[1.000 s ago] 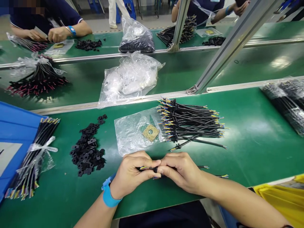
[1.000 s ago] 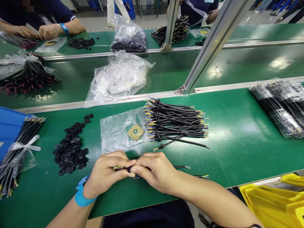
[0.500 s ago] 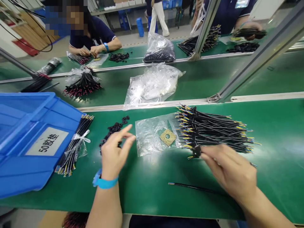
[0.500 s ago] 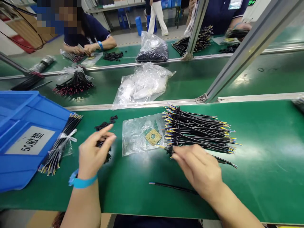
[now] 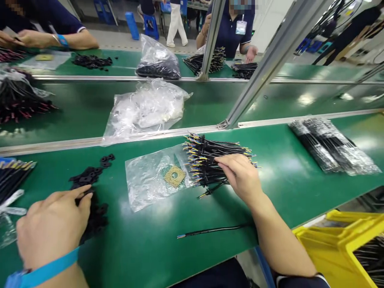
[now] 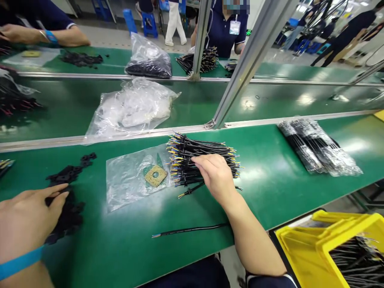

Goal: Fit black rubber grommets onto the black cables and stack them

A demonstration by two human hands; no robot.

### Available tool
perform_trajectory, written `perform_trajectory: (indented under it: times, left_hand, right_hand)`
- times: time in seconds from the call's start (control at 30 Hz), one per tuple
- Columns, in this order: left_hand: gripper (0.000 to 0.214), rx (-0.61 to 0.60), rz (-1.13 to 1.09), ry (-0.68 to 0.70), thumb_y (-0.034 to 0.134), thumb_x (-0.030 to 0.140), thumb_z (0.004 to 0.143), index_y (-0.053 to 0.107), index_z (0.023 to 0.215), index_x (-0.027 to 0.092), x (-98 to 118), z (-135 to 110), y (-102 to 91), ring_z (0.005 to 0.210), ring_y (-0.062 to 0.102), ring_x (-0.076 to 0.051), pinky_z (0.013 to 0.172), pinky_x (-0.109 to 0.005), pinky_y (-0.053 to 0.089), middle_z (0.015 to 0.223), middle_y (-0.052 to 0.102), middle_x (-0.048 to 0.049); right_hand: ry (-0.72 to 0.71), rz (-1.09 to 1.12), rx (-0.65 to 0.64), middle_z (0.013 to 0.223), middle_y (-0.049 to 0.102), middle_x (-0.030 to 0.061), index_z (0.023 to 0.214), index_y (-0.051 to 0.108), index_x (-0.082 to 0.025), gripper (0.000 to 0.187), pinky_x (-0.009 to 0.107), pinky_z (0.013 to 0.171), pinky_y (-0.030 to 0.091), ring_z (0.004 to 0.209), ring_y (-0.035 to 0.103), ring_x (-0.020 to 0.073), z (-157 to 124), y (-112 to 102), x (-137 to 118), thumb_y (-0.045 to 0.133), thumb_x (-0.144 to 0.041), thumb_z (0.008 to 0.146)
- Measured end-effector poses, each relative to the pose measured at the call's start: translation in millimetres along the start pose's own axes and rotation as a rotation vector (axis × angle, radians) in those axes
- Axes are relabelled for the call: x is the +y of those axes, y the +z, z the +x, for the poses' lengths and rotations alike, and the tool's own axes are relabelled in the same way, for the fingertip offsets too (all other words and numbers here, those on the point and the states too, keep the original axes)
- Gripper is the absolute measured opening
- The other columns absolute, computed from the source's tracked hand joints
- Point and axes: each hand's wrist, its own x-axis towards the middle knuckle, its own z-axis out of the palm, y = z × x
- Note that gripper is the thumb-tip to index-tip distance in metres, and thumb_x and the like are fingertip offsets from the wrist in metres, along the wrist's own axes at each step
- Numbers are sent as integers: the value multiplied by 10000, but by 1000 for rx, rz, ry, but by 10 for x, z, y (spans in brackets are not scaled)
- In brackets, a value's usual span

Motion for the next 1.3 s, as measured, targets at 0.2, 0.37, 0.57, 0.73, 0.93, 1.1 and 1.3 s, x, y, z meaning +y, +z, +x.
perform_trajectory:
  times: [0.2, 0.37, 0.57, 0.73, 0.93, 1.1, 1.3]
  left_hand:
    - [211, -31, -24, -55, 576, 418, 890, 716, 927, 264, 54, -3, -42, 664, 410, -221, 591, -314, 245, 800, 640, -53]
    - [276, 35, -90, -72, 543, 415, 916, 732, 895, 215, 114, -10, -66, 806, 538, -247, 659, -365, 243, 910, 655, -86]
    - [299, 108, -396, -151, 504, 379, 962, 692, 1078, 178, 306, 16, -180, 867, 707, -237, 722, -363, 428, 874, 678, -36]
    - [270, 87, -679, -159, 684, 406, 882, 727, 1067, 214, 604, -32, -267, 779, 717, -179, 779, -288, 535, 860, 739, -4]
    - [269, 48, -747, -86, 708, 418, 887, 756, 1069, 226, 713, -123, -246, 771, 667, -164, 759, -277, 536, 883, 745, -7]
    - [279, 54, -797, 99, 639, 410, 951, 768, 1131, 240, 752, -150, -257, 945, 684, -197, 858, -324, 561, 1149, 706, -71]
    - [272, -83, -943, -3, 715, 452, 897, 782, 1103, 287, 784, -206, -249, 956, 727, -208, 889, -340, 603, 1115, 761, -29]
  right_hand:
    - [-57, 261, -349, 840, 727, 12, 903, 715, -195, 113, 266, 745, 497, 792, 663, 136, -34, -156, -278, 717, -298, 951]
    - [-310, 115, -988, 771, 657, 4, 829, 652, -182, 272, 303, 686, 453, 741, 640, 183, -232, -132, -598, 852, -366, 809]
    - [-231, 96, -846, 820, 626, 24, 885, 578, -172, 89, 306, 703, 472, 735, 610, 175, -283, -17, -687, 578, -170, 973]
    - [-70, 115, -485, 904, 636, 39, 1039, 587, -169, 118, 264, 680, 459, 783, 598, 149, -298, 156, -616, 472, -143, 1037]
    - [-195, -164, -416, 959, 649, 80, 1040, 626, -157, 177, 280, 608, 431, 816, 549, 183, -324, 388, -662, 488, -65, 977]
    - [-172, -195, -515, 905, 624, 67, 1006, 611, -170, 144, 281, 579, 402, 816, 539, 185, -304, 430, -709, 524, -66, 958]
    - [-210, -270, -470, 788, 590, 52, 1025, 624, -149, 179, 309, 589, 407, 747, 534, 186, -324, 427, -735, 508, -39, 944]
